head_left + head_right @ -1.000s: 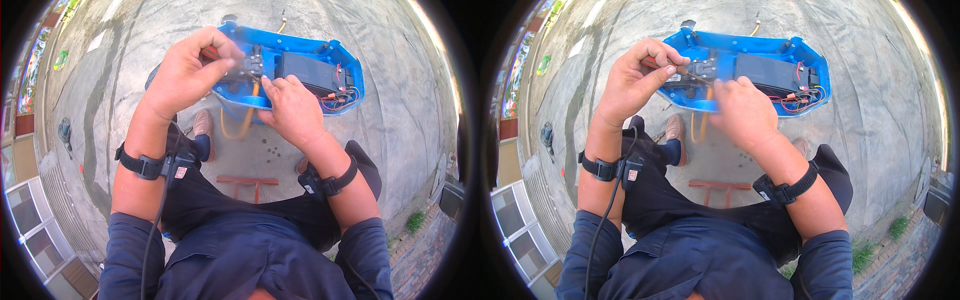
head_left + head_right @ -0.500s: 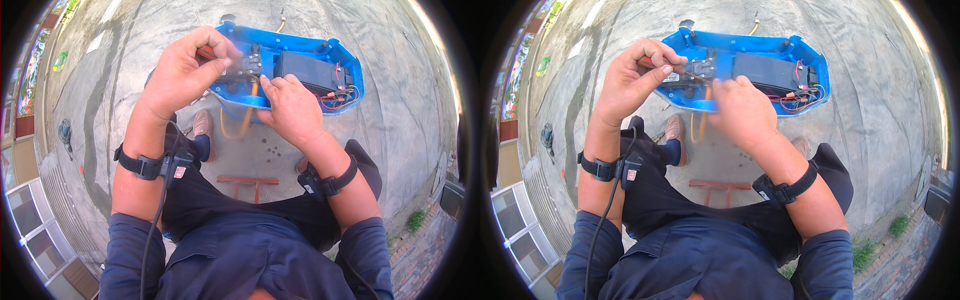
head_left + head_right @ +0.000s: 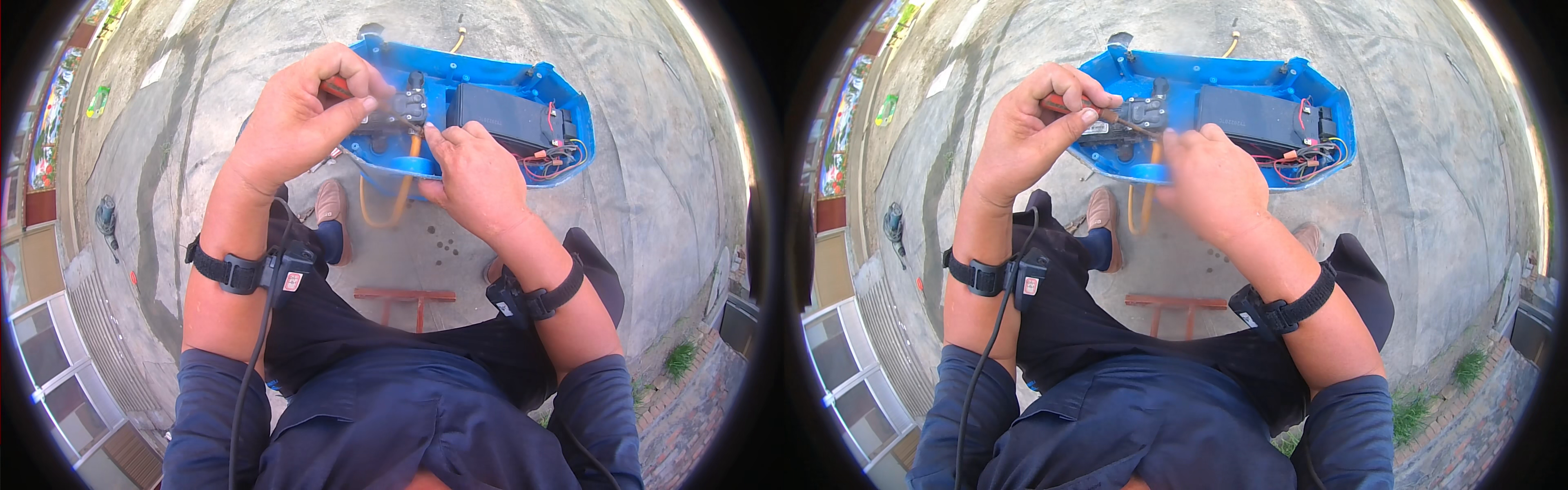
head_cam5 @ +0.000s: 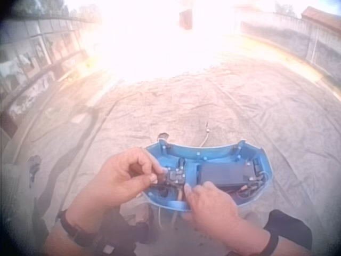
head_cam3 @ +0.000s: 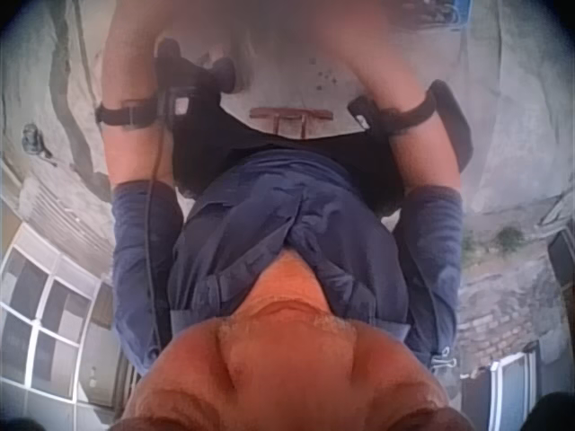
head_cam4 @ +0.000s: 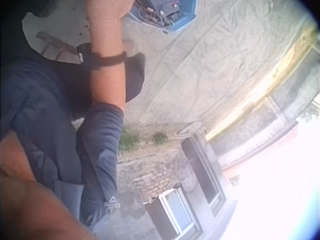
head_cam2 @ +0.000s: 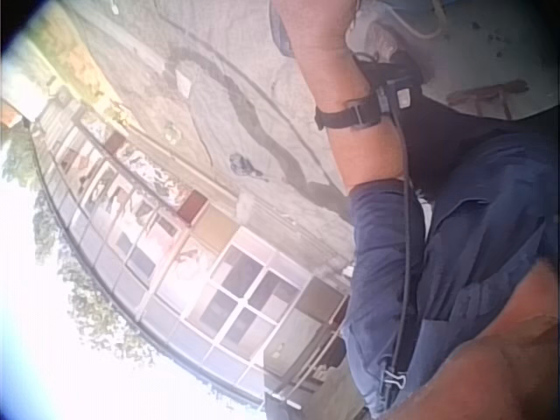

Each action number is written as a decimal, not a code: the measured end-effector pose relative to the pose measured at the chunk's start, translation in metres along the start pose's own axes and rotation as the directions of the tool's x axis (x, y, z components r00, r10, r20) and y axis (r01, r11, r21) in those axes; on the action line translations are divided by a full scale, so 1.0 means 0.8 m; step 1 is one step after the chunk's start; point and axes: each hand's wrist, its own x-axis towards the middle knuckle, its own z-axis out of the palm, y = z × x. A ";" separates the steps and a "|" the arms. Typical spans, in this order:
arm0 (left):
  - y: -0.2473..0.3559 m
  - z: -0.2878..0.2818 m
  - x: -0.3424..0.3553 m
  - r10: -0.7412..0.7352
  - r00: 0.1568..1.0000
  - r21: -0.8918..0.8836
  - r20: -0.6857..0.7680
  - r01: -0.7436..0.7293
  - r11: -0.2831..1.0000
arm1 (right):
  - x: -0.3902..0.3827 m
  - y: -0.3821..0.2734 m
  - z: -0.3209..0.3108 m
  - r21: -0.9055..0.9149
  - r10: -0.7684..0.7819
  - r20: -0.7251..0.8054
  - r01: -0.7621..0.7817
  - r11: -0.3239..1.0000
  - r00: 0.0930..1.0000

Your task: The person installs a battery and connects wiring inside a blue plastic sprayer housing, uses a screwdriver to manipulate internal pump components, and applies fluid from a small bottle to parts of the pump assembly.

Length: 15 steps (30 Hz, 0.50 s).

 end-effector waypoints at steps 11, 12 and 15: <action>0.003 -0.001 0.001 0.036 0.998 0.072 0.052 -0.040 0.997 | -0.002 0.002 0.002 0.009 -0.012 -0.036 0.012 1.000 0.999; 0.003 -0.001 0.001 0.034 0.998 0.078 0.055 -0.038 0.996 | -0.002 0.002 0.002 0.007 -0.015 -0.038 0.015 1.000 0.999; 0.001 -0.002 0.002 0.033 0.998 0.060 0.056 -0.036 0.998 | -0.001 0.001 0.001 0.002 -0.003 -0.031 0.003 1.000 1.000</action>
